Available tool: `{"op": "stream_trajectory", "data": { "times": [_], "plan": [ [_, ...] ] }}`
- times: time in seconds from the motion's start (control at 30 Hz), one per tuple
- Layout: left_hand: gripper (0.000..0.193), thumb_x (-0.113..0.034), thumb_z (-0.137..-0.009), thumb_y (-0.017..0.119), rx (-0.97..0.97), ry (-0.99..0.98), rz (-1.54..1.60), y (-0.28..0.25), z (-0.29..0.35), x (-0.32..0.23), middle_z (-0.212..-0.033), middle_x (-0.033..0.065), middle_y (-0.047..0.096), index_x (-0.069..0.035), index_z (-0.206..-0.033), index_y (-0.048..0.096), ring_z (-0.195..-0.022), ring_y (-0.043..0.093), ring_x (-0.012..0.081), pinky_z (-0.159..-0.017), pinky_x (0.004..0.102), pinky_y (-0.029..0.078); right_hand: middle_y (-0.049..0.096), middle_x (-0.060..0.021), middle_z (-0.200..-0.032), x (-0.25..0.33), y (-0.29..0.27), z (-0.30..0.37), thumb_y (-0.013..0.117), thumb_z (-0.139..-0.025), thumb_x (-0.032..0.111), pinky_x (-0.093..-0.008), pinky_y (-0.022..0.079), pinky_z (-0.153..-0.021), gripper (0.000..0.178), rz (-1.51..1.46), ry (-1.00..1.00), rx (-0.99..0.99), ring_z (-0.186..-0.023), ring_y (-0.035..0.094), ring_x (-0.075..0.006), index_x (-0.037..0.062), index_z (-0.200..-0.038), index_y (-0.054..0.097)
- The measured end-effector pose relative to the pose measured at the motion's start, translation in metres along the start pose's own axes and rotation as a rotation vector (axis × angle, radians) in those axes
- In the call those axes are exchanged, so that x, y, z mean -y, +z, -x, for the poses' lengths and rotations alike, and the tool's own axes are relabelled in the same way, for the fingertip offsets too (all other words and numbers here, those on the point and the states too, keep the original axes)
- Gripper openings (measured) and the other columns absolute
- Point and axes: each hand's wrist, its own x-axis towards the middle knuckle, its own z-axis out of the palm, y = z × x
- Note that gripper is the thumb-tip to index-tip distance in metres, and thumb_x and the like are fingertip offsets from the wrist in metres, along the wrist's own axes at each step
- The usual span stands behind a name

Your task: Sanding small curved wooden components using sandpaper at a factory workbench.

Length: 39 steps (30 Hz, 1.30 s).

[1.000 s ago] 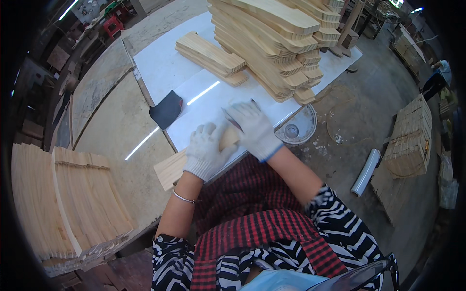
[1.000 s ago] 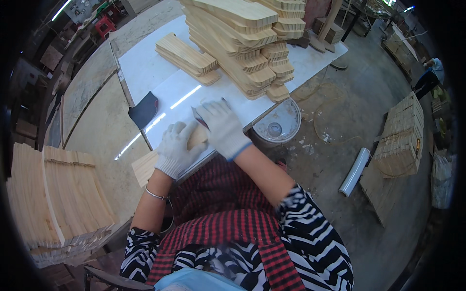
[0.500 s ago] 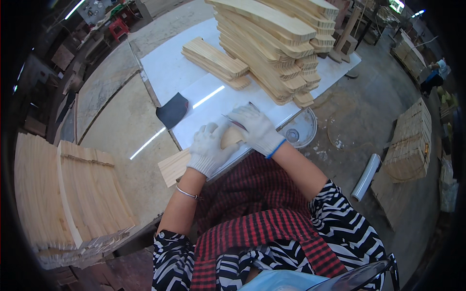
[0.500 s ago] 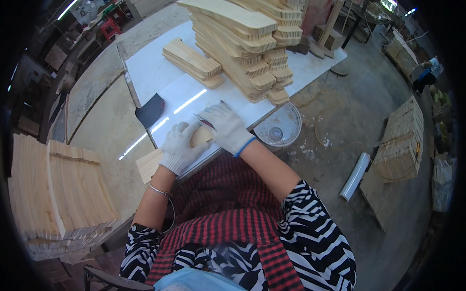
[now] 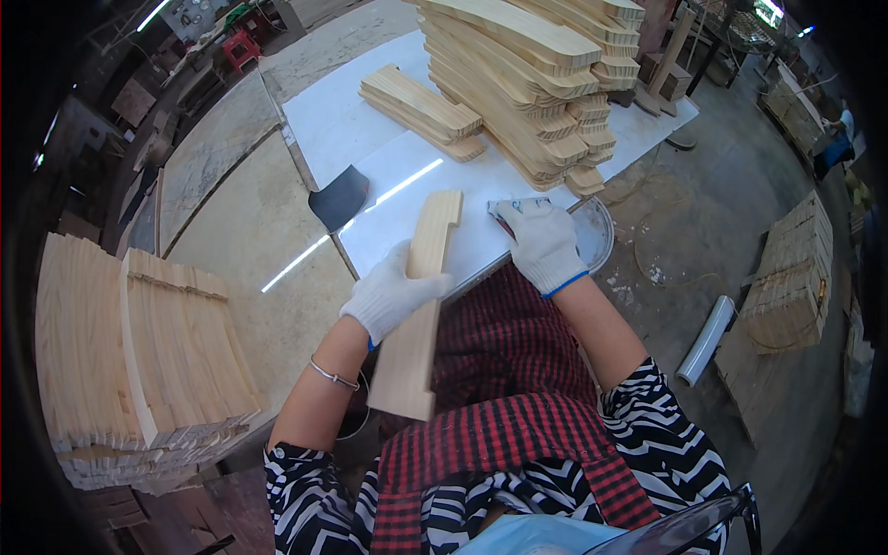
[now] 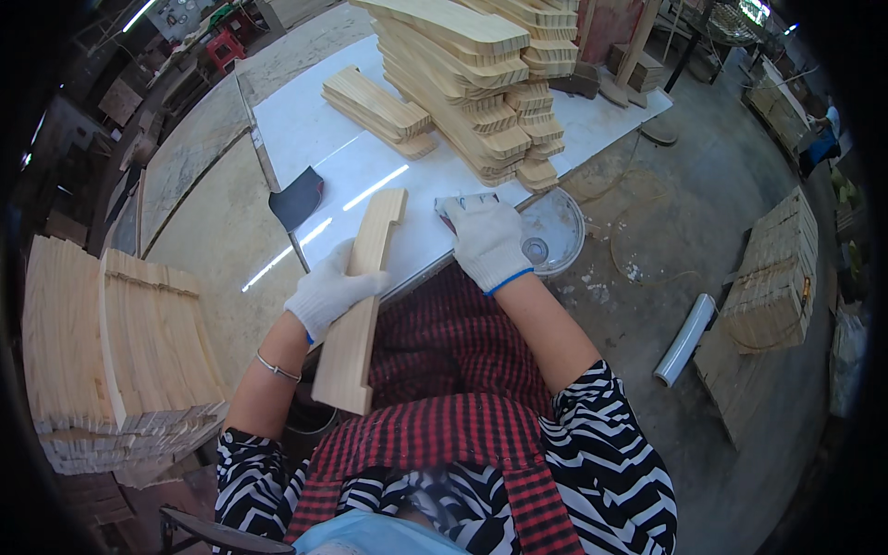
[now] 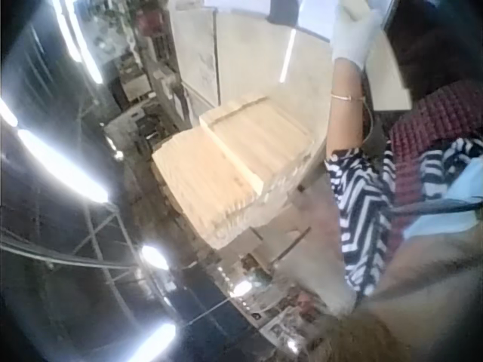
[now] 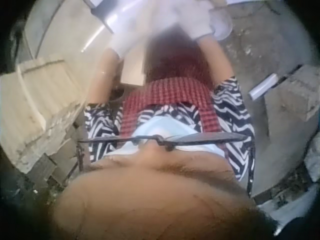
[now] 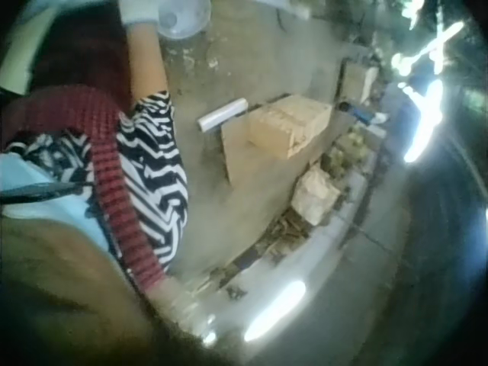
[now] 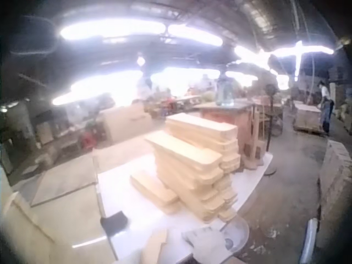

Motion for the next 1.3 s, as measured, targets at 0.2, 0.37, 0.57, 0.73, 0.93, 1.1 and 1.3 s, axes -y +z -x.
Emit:
{"op": "stream_trajectory", "data": {
  "times": [0.2, 0.37, 0.57, 0.73, 0.93, 1.1, 1.3],
  "plan": [
    [0.081, -0.035, -0.083, 0.074, 0.030, 0.052, 0.546, 0.039, 0.024, 0.018, -0.121, 0.0123, 0.064, 0.003, -0.148, 0.043, -0.102, 0.062, 0.0154, -0.091, 0.0302, 0.049, 0.071, -0.0123, -0.098, 0.002, -0.002, 0.020, 0.062, -0.090, 0.018, -0.0421, 0.054, -0.077, 0.033, -0.211, 0.090, 0.031, -0.086, 0.068, -0.0317, 0.0161, -0.123, 0.069],
    [0.079, -0.032, -0.084, 0.073, 0.013, 0.028, 0.605, 0.044, 0.030, 0.017, -0.124, 0.0127, 0.064, 0.003, -0.148, 0.043, -0.106, 0.061, 0.0159, -0.093, 0.0306, 0.049, 0.071, -0.0149, -0.091, 0.043, -0.028, 0.023, 0.059, -0.095, 0.025, -0.0447, 0.055, -0.069, 0.036, -0.395, 0.093, 0.021, -0.077, 0.069, -0.0340, 0.0161, -0.129, 0.064],
    [0.080, -0.032, -0.084, 0.074, 0.019, 0.085, 0.647, 0.045, 0.029, 0.020, -0.130, 0.0129, 0.061, 0.004, -0.148, 0.042, -0.113, 0.060, 0.0170, -0.098, 0.0310, 0.047, 0.071, -0.0172, -0.090, 0.064, 0.000, 0.066, 0.063, -0.092, 0.021, -0.0448, 0.055, -0.064, 0.051, -0.313, 0.054, 0.007, -0.070, 0.068, -0.0336, 0.0163, -0.142, 0.054],
    [0.078, -0.030, -0.085, 0.074, 0.036, 0.063, 0.735, 0.046, 0.032, 0.025, -0.132, 0.0125, 0.060, 0.004, -0.148, 0.042, -0.115, 0.059, 0.0168, -0.099, 0.0308, 0.047, 0.069, -0.0153, -0.085, 0.066, -0.021, 0.045, 0.064, -0.090, 0.018, -0.0438, 0.054, -0.064, 0.060, -0.295, 0.061, 0.050, -0.070, 0.067, -0.0332, 0.0111, -0.147, 0.047],
    [0.077, -0.027, -0.085, 0.073, 0.018, 0.159, 0.711, 0.048, 0.023, 0.031, -0.132, 0.0125, 0.060, 0.005, -0.148, 0.042, -0.114, 0.059, 0.0160, -0.097, 0.0294, 0.047, 0.071, -0.0159, -0.086, 0.055, 0.007, 0.068, 0.064, -0.089, 0.018, -0.0466, 0.054, -0.063, 0.058, -0.312, 0.003, 0.034, -0.069, 0.068, -0.0348, 0.0134, -0.145, 0.049],
    [0.076, -0.027, -0.087, 0.072, 0.059, 0.071, 0.801, 0.045, 0.032, 0.025, -0.132, 0.0124, 0.061, 0.004, -0.149, 0.041, -0.115, 0.059, 0.0158, -0.099, 0.0293, 0.046, 0.071, -0.0188, -0.091, 0.070, -0.024, 0.042, 0.060, -0.093, 0.016, -0.0485, 0.056, -0.065, 0.053, -0.454, 0.114, 0.055, -0.071, 0.068, -0.0375, 0.0199, -0.144, 0.051],
    [0.070, -0.033, -0.092, 0.068, 0.013, 0.095, 0.893, 0.051, 0.029, 0.032, -0.132, 0.0115, 0.061, 0.002, -0.148, 0.044, -0.109, 0.060, 0.0124, -0.093, 0.0266, 0.049, 0.071, -0.0213, -0.091, 0.056, 0.002, 0.069, 0.059, -0.094, 0.020, -0.0479, 0.055, -0.071, 0.051, -0.492, 0.205, 0.151, -0.077, 0.069, -0.0389, 0.0216, -0.145, 0.051]
  ]
}}
